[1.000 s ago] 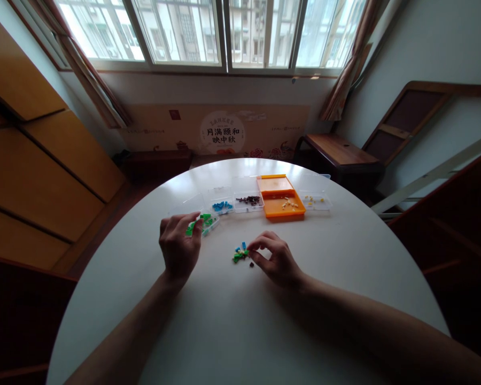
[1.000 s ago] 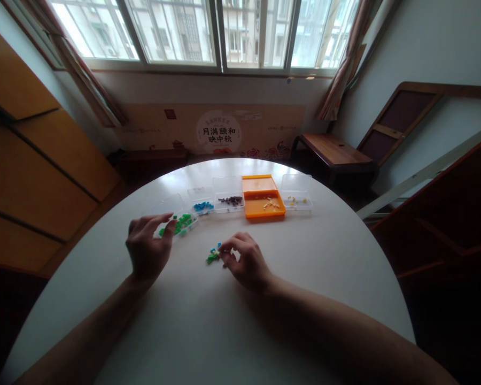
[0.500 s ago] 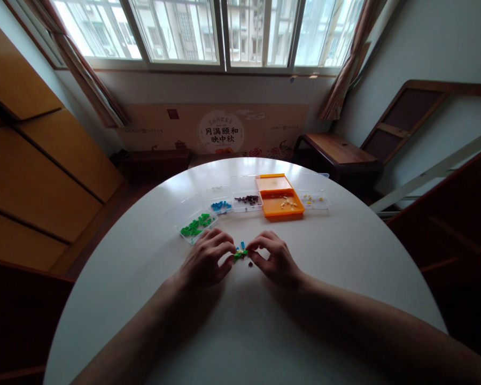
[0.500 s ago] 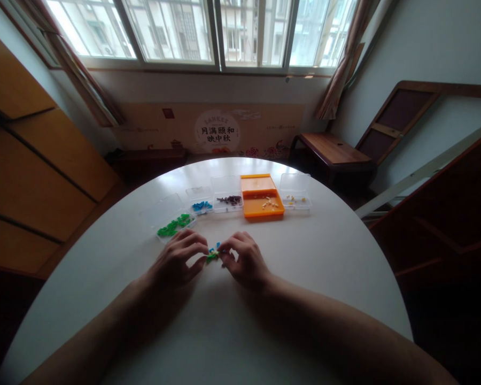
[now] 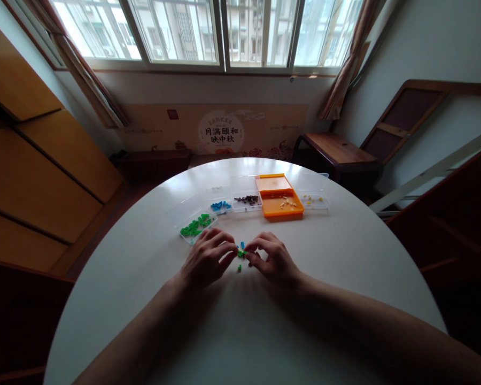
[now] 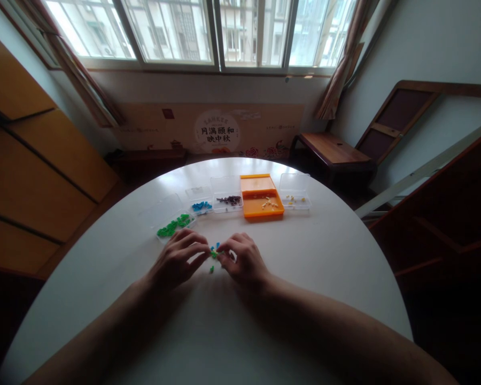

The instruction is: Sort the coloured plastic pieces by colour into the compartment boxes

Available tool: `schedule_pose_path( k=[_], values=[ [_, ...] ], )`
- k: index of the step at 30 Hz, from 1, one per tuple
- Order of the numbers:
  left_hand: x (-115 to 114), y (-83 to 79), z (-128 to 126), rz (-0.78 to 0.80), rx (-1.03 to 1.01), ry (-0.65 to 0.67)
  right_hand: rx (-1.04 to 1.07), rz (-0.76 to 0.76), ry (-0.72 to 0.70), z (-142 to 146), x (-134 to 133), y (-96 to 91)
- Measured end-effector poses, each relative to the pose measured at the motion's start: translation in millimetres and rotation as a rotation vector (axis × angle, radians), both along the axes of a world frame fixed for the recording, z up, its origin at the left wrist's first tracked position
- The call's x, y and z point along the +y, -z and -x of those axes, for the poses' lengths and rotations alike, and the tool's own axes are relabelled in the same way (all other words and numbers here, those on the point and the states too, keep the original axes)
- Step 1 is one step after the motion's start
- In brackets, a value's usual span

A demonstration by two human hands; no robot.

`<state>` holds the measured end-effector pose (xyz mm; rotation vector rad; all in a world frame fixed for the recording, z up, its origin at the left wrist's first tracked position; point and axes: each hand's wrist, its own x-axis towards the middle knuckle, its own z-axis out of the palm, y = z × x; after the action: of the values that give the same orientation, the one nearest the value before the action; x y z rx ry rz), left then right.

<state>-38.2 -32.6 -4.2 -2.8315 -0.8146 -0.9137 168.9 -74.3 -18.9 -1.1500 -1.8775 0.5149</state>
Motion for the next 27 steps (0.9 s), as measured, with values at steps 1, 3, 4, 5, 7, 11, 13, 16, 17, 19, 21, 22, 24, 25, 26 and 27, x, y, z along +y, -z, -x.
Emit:
schedule_pose_path(
  k=[1, 3, 4, 5, 7, 11, 13, 16, 17, 19, 21, 22, 24, 25, 26, 27],
  values=[
    [0.1, -0.4, 0.0, -0.026, -0.015, -0.017, -0.003, 0.005, -0.001, -0.1, 0.1, 0.3],
    [1.4, -0.9, 1.4, -0.085, -0.063, -0.079, -0.001, 0.012, -0.007, -0.8, 0.5, 1.6],
    [2.7, -1.2, 2.8, -0.12, -0.104, -0.132, 0.0, 0.016, -0.01, -1.4, 0.7, 2.6],
    [4.4, -1.5, 4.6, -0.158, -0.158, -0.2, 0.001, 0.021, -0.013, -2.3, 0.9, 3.7],
    [8.9, -2.3, 9.2, -0.23, -0.279, -0.372, 0.001, 0.029, -0.019, -4.2, 1.0, 6.3],
    [17.7, -4.1, 17.0, -0.285, -0.408, -0.619, -0.04, -0.011, -0.043, -6.5, -0.7, 11.8],
    [19.4, -4.6, 17.8, -0.269, -0.434, -0.637, -0.109, -0.064, -0.082, -5.9, -2.6, 13.4],
    [17.4, -4.9, 14.5, -0.231, -0.446, -0.61, -0.248, -0.15, -0.134, -3.4, -5.5, 13.0],
    [15.8, -5.1, 12.7, -0.224, -0.439, -0.592, -0.29, -0.177, -0.144, -2.4, -6.4, 12.2],
    [12.2, -5.7, 8.9, -0.223, -0.421, -0.548, -0.362, -0.217, -0.156, -0.5, -7.7, 10.0],
    [9.1, -6.4, 5.7, -0.229, -0.399, -0.499, -0.406, -0.234, -0.158, 0.7, -8.7, 7.5],
    [7.8, -6.8, 4.4, -0.232, -0.388, -0.471, -0.414, -0.232, -0.157, 1.1, -8.9, 6.4],
    [5.8, -7.3, 2.8, -0.243, -0.361, -0.403, -0.384, -0.21, -0.15, 1.3, -8.4, 4.4],
    [4.9, -7.5, 2.3, -0.249, -0.341, -0.363, -0.339, -0.189, -0.143, 1.3, -7.6, 3.6],
    [3.8, -7.7, 1.8, -0.254, -0.316, -0.319, -0.271, -0.159, -0.132, 1.2, -6.3, 2.9],
    [2.6, -7.8, 1.1, -0.255, -0.287, -0.276, -0.182, -0.121, -0.116, 1.0, -4.6, 2.3]
  ],
)
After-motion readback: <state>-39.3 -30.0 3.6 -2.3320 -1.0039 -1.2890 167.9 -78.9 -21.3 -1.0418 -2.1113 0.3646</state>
